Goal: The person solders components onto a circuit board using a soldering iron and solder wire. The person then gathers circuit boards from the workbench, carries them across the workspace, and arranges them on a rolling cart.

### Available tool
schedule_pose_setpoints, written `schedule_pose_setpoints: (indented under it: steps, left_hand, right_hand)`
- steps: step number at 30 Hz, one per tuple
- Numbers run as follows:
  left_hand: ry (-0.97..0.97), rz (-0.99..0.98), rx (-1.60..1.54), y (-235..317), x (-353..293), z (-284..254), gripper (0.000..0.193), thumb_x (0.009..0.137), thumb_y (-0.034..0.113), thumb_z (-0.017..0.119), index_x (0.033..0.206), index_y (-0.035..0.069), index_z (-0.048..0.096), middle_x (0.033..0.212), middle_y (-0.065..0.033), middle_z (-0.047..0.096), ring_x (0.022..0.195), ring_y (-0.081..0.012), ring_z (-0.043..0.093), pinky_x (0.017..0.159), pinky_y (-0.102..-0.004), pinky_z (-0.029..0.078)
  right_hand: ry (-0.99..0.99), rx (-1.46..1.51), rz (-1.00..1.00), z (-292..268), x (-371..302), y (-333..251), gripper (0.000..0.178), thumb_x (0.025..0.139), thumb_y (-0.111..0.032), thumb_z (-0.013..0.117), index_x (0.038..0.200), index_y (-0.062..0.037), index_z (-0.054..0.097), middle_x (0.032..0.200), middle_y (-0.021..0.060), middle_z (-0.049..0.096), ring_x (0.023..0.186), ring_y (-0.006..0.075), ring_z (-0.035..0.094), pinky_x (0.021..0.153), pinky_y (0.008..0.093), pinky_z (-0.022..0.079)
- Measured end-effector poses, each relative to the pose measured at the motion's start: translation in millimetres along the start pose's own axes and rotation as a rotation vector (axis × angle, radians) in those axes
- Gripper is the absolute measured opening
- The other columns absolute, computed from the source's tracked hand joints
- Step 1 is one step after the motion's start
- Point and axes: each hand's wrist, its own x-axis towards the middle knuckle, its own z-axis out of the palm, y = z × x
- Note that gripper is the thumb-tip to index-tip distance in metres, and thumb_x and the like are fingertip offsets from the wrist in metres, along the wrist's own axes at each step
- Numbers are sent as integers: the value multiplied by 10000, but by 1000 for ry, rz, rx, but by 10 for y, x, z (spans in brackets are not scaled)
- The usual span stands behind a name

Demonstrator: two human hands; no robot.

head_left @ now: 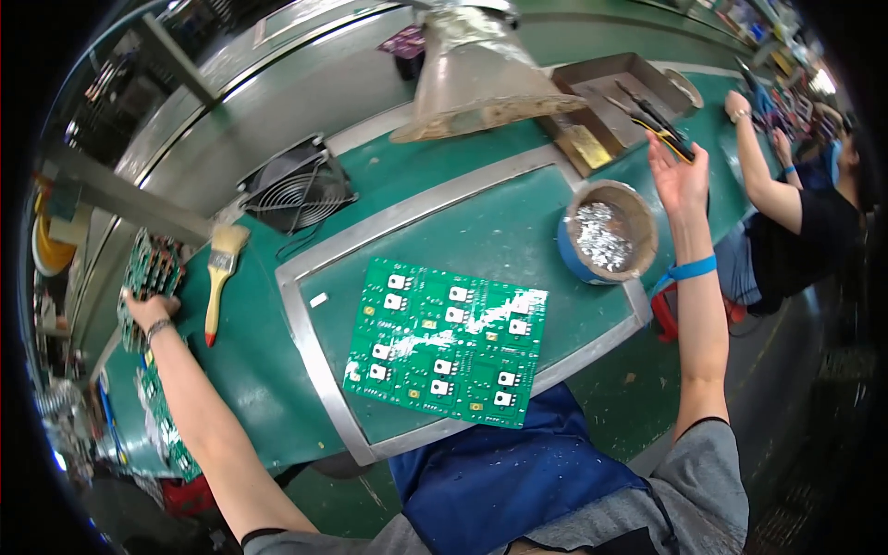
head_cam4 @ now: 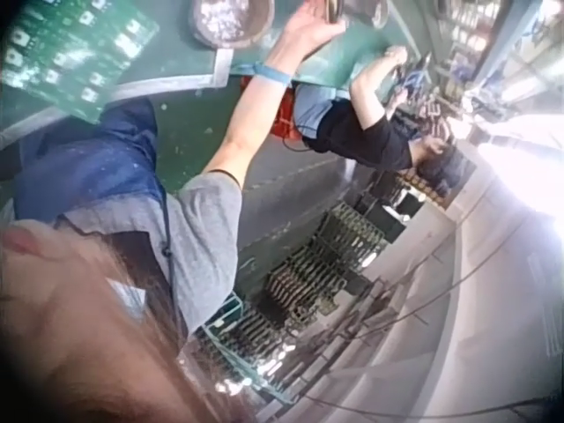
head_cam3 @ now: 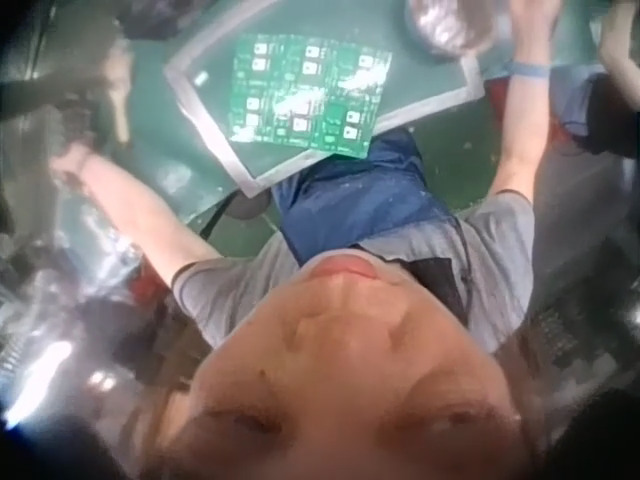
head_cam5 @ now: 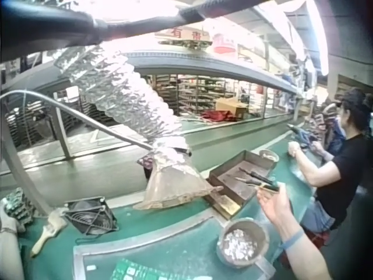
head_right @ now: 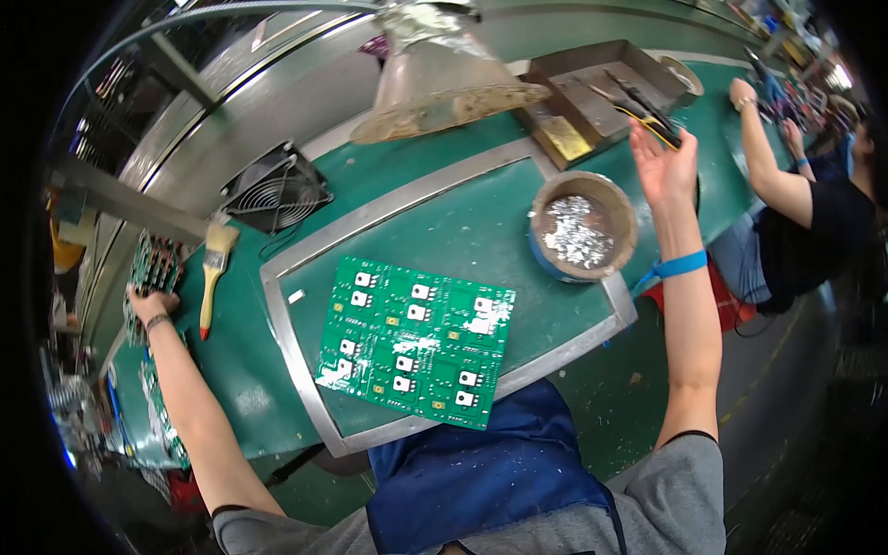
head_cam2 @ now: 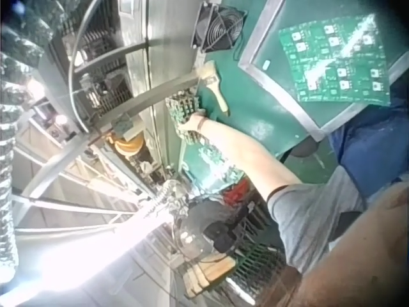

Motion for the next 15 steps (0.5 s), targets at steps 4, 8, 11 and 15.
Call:
schedule_pose_setpoints:
  steps: [4,8,11,15]
  left_hand:
    - [17,400,698,-385,-664,534,742,688,-231,352,1310,173,317,1311,-189,439,1093,-432,520,716,-704,444]
    - [148,585,962,-274,-443,334,493,781,101,603,1243,182,455,1165,-104,557,1115,-284,489,875,-564,454]
    - [282,60,-164,-235,-840,847,365,780,283,588,1101,114,552,1173,-83,577,970,-261,537,812,-473,492]
    - [344,22,-206,-130,-914,808,342,794,373,562,1032,128,563,1166,-69,572,997,-238,510,866,-463,466]
  right_hand:
    - [-36,-109,38,-652,471,-181,434,891,-265,499,1094,114,554,1010,207,648,857,267,644,773,335,531]
    - [-5,151,253,-973,681,-317,457,893,-198,556,1170,150,452,983,187,558,743,182,491,623,272,455]
    - [43,260,459,-680,354,-316,504,916,-229,582,1214,142,415,1021,182,553,748,162,475,567,221,406]
    - [-32,51,480,-231,-299,-418,506,958,-256,523,1272,117,386,1101,170,562,688,107,451,457,173,332]
